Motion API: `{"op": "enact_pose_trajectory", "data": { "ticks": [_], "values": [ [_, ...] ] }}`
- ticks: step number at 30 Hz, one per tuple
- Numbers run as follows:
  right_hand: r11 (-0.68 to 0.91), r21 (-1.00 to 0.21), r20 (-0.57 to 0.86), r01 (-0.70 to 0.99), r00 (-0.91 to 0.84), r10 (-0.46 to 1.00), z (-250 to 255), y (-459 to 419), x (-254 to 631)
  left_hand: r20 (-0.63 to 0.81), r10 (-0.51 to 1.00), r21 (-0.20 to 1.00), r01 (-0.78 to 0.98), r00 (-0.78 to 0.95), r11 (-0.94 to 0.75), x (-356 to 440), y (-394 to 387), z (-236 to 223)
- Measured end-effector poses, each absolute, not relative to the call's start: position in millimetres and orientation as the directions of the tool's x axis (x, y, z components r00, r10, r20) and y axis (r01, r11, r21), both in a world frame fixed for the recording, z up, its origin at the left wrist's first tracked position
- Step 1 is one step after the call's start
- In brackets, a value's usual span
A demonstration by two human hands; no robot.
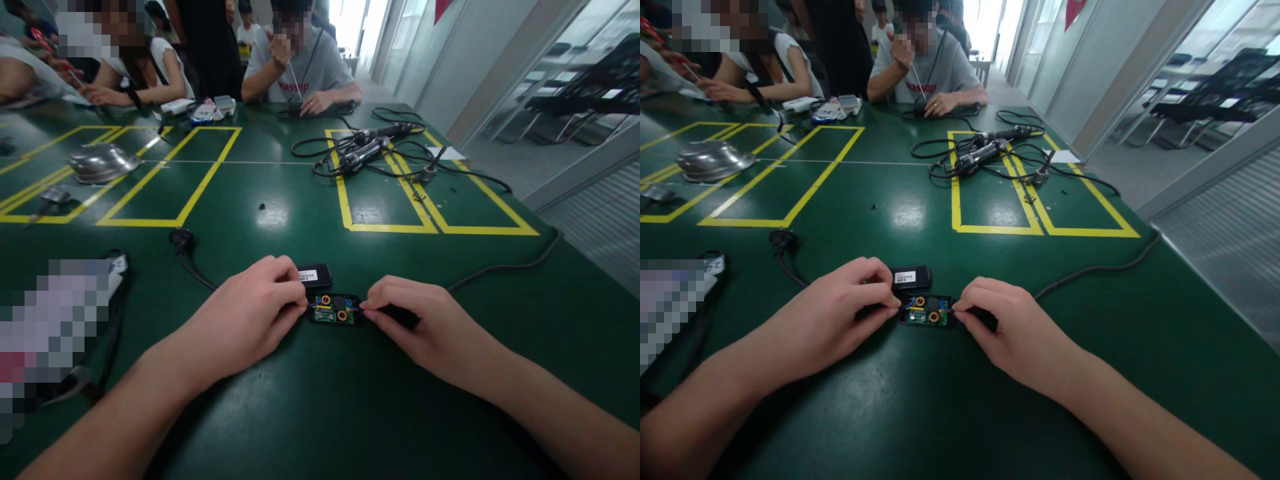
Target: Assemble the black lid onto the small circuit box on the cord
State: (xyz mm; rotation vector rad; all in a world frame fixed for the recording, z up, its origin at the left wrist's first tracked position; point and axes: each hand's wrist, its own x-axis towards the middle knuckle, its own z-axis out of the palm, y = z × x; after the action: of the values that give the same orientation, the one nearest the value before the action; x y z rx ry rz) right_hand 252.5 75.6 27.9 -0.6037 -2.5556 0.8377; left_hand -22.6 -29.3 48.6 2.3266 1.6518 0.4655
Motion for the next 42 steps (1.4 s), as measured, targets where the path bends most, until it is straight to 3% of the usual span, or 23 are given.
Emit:
{"op": "enact_pose_trajectory", "data": {
  "ticks": [5, 16, 21, 24, 28, 34, 42],
  "values": [
    [0.779, -0.543, 0.218, 0.315, -0.843, 0.492, 30, 76, 253, 0.204, 0.947, 0.376, 0.873, 0.249, -0.311, -22, -23, 40],
    [0.774, -0.552, 0.211, 0.311, -0.846, 0.49, 26, 77, 252, 0.115, 0.993, 0.387, 0.919, 0.027, -0.07, -31, -11, 33],
    [0.733, -0.578, 0.229, 0.357, -0.792, 0.566, 15, 71, 256, 0.269, 0.933, 0.432, 0.836, 0.238, -0.338, -19, -22, 40],
    [0.745, -0.577, 0.253, 0.335, -0.794, 0.553, 12, 68, 259, 0.264, 0.899, 0.436, 0.788, 0.35, -0.435, -10, -28, 44],
    [0.77, -0.542, 0.268, 0.336, -0.799, 0.538, 10, 65, 259, 0.176, 0.889, 0.411, 0.789, 0.424, -0.457, -6, -31, 41],
    [0.799, -0.515, 0.314, 0.309, -0.8, 0.512, 6, 65, 254, 0.186, 0.886, 0.45, 0.765, 0.424, -0.461, -5, -28, 36],
    [0.778, -0.54, 0.232, 0.32, -0.832, 0.503, 16, 67, 248, 0.164, 0.899, 0.496, 0.754, 0.406, -0.431, -5, -28, 37]
  ]
}}
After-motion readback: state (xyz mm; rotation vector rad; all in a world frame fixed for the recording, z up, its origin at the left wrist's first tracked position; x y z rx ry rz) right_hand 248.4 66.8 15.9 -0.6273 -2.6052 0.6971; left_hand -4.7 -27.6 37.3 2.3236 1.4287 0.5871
